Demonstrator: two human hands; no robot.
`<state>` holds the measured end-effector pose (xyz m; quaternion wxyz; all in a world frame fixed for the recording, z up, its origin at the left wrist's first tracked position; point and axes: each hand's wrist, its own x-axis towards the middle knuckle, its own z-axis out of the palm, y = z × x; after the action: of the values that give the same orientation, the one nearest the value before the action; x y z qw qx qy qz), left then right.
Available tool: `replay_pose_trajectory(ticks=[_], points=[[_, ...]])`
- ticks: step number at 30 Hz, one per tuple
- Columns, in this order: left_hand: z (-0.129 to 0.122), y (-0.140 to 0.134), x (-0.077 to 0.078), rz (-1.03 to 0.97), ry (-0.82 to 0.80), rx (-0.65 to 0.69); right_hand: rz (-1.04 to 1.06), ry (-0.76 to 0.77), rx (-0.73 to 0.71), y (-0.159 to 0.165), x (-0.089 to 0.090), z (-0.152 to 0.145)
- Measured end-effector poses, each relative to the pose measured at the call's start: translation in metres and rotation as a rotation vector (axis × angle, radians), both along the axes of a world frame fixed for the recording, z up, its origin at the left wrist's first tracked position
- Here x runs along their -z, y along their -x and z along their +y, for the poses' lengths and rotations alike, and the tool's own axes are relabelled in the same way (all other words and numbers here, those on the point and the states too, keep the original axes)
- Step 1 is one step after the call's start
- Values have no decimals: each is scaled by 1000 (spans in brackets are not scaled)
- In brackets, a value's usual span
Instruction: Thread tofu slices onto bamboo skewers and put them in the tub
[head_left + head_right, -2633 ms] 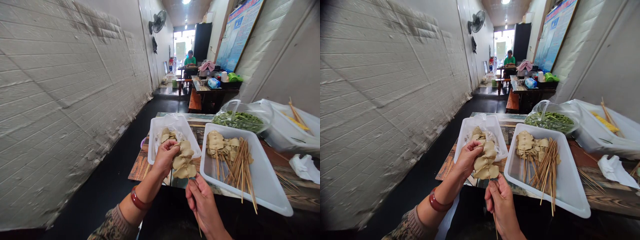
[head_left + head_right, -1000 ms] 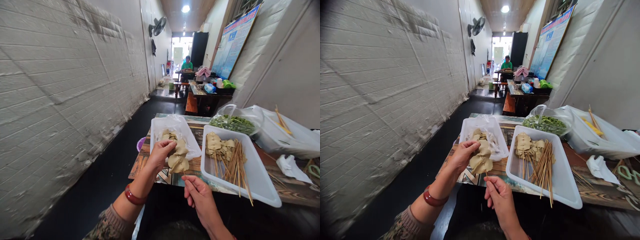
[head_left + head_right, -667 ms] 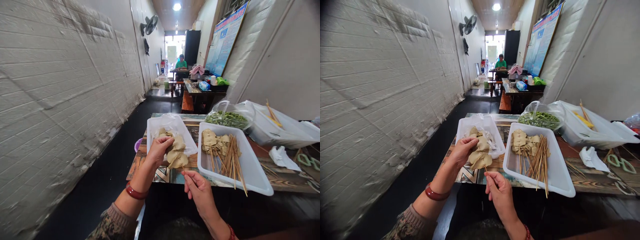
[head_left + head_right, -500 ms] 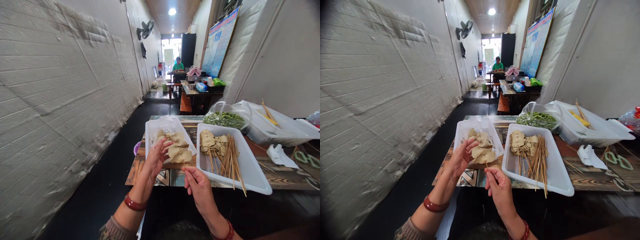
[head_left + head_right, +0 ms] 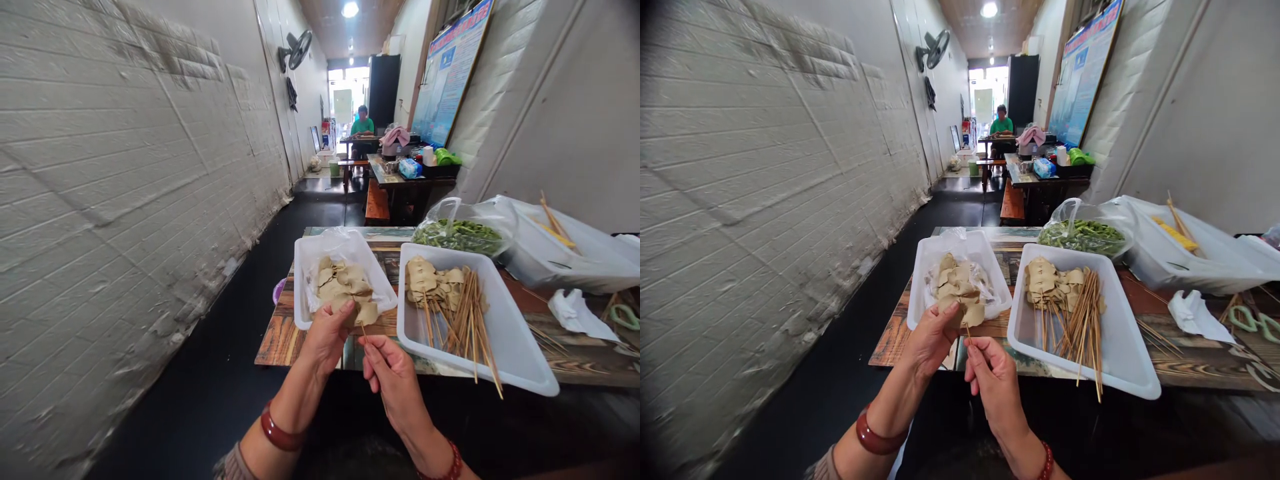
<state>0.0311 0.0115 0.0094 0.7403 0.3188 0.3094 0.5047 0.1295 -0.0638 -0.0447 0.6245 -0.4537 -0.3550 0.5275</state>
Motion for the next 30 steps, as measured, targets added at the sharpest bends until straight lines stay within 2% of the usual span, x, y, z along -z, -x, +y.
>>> replay_pose_trajectory(ticks=[11, 17, 22, 26, 30], points=[[-2, -28, 5, 62, 96, -64, 69, 4, 12, -13, 12, -1], [-7, -39, 9, 80, 49, -9, 125, 11, 20, -22, 13, 2], [-8, -38, 11, 18, 62, 49, 183, 19, 7, -26, 10, 1], [-1, -33, 7, -61, 101, -1, 201, 37, -14, -27, 12, -2], [4, -30, 2, -14, 67, -40, 174, 39, -14, -27, 15, -3]])
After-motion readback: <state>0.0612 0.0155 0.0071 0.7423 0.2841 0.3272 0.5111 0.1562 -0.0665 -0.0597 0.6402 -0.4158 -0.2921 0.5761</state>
